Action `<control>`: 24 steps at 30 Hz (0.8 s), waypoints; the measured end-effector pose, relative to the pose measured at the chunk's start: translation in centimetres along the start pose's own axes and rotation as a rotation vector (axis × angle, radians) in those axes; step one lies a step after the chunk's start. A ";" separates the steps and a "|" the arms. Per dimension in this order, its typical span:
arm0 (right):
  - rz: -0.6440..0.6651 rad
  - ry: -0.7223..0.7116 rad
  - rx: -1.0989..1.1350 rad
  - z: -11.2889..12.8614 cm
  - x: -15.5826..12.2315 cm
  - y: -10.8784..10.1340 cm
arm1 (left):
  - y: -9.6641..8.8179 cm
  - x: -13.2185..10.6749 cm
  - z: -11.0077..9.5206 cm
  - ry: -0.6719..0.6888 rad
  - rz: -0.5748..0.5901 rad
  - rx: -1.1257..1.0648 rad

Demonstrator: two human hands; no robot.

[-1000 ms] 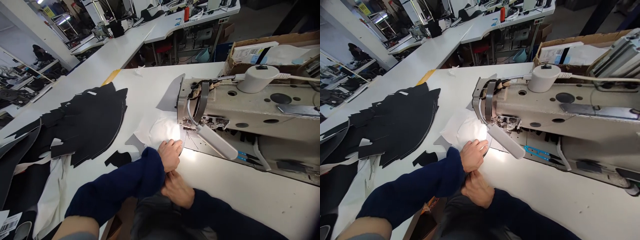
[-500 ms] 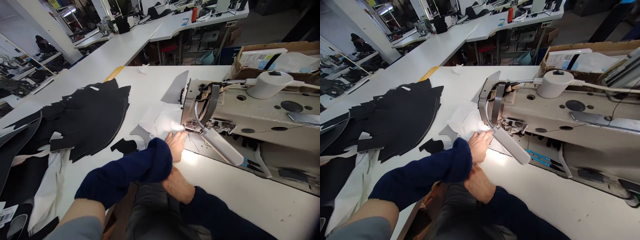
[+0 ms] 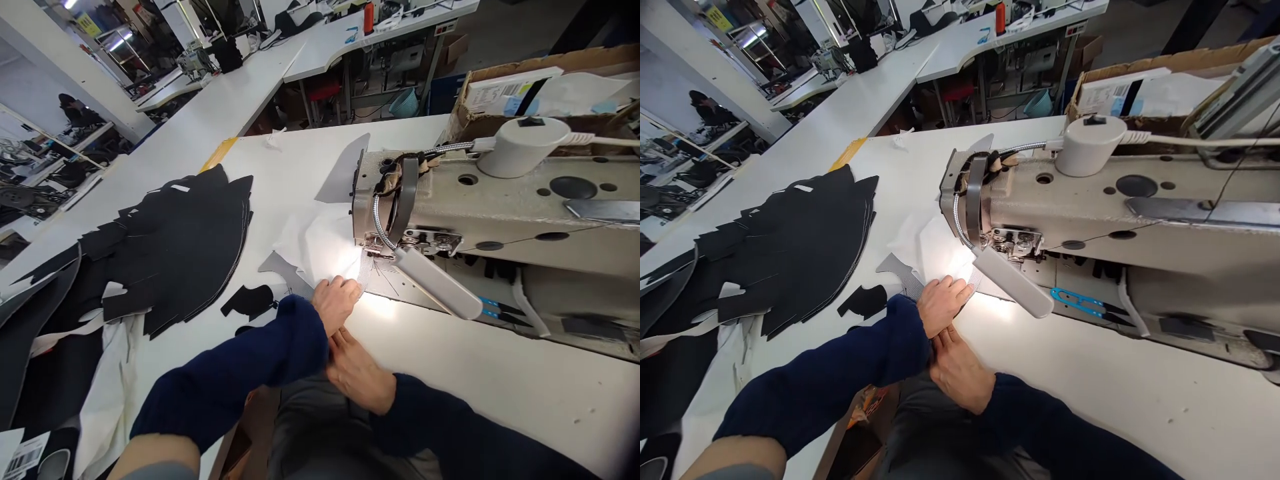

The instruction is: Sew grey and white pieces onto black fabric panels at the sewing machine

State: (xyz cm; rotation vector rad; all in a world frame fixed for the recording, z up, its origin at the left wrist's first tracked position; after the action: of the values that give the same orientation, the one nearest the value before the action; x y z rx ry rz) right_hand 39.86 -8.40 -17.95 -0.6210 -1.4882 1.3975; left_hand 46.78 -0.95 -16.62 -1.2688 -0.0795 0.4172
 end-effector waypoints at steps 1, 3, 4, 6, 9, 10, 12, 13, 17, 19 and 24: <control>-0.012 0.004 0.003 -0.1 0.0 0.0 | 0.0 0.1 0.1 -0.006 0.008 -0.004; -0.045 0.026 0.016 -0.6 0.1 0.0 | 0.1 0.5 0.3 -0.020 0.018 -0.013; -0.064 0.043 0.022 -1.0 0.0 0.0 | 0.2 0.8 0.4 -0.023 0.021 -0.015; -0.097 0.071 0.030 -1.7 0.0 -0.1 | 0.3 1.7 0.5 -0.021 0.023 -0.012; -0.121 0.086 0.024 -2.6 -0.2 -0.3 | 0.1 2.7 0.8 -0.023 0.014 0.003; -0.123 0.091 0.019 -2.8 -0.3 -0.4 | -0.1 2.8 0.9 -0.025 0.000 0.009; -0.115 0.102 0.012 -3.0 -0.4 -0.5 | -0.8 2.3 0.9 -0.014 -0.051 0.023; -0.109 0.105 0.009 -3.0 -0.5 -0.5 | -1.2 1.8 0.8 0.004 -0.079 0.031; -0.069 0.106 -0.036 -2.4 -0.6 -0.3 | -1.5 -0.3 0.3 0.066 -0.062 0.018; -0.060 0.113 -0.066 -2.2 -0.6 -0.1 | -1.2 -0.5 0.1 0.084 -0.010 0.001; -0.047 0.090 -0.097 -2.4 -0.7 0.3 | -0.5 1.1 -0.2 0.102 0.013 -0.018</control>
State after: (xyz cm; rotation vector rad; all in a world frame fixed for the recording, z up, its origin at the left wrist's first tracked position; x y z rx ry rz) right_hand 42.18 -7.85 -18.71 -0.6961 -1.4963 1.2515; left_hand 47.98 -0.88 -16.38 -1.3066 0.0115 0.3632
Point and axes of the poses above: each hand's wrist, its own x-axis towards the middle knuckle, its own y-axis out of the palm, z = x × y, the point moved 8 cm from there along x, towards the middle knuckle, and after that the axes turned 9 degrees about x, right-handed, at the moved point
